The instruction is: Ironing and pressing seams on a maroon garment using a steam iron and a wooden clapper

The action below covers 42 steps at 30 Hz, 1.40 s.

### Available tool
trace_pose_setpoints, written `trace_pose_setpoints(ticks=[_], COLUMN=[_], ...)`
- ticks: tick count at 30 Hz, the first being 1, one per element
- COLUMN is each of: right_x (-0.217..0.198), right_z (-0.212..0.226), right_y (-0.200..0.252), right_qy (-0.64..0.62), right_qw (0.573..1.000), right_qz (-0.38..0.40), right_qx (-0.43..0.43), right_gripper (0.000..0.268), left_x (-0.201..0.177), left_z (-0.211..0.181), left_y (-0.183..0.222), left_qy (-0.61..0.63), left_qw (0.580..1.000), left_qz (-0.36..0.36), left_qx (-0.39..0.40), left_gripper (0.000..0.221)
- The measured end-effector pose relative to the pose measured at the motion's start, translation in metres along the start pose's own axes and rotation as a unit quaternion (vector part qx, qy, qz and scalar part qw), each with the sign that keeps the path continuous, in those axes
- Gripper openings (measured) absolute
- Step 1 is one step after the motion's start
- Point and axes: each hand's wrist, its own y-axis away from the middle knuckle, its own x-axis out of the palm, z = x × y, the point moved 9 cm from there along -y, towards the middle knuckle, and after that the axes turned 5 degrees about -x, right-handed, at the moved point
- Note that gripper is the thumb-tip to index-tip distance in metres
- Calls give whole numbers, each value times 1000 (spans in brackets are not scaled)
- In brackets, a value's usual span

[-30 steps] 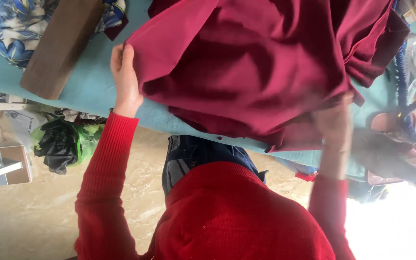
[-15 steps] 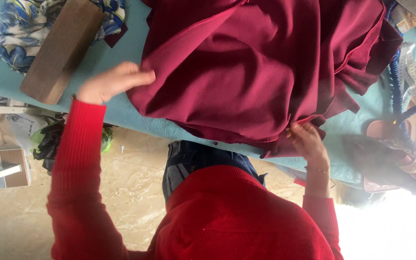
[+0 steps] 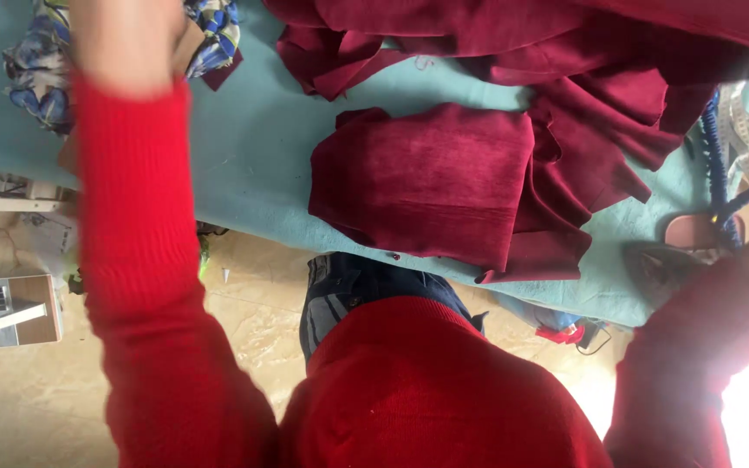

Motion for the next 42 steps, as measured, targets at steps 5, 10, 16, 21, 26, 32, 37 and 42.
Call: trace_pose_setpoints(ticks=[5,10,16,21,26,32,37,42], right_x=[59,143,191,200,192,136,197,239], right_z=[-114,-218,-160,-142,-170,-24,-65,-128], right_y=[82,170,233,259,233,217,234,249], right_qy=[-302,-567,-642,-631,-618,-626,-621,-540], right_qw=[945,785,695,714,755,766,761,808], right_qz=[8,-2,-8,90,60,20,30,24], right_qx=[127,247,323,291,212,145,184,233], right_gripper=[20,38,23,19,9,10,12,17], left_x=[-16,-27,-29,0,1,-29,-58,-76], left_z=[32,118,147,170,141,19,92,150], left_y=[0,59,78,88,75,18,13,24], left_qy=[62,-42,-65,55,106,157,8,-167], left_qw=[991,993,989,961,958,987,990,979], left_qz=[-96,-101,-95,-23,-63,-18,-105,-71], left_qx=[62,-45,-94,-270,-258,35,-96,-90], left_gripper=[21,16,33,55,20,13,16,17])
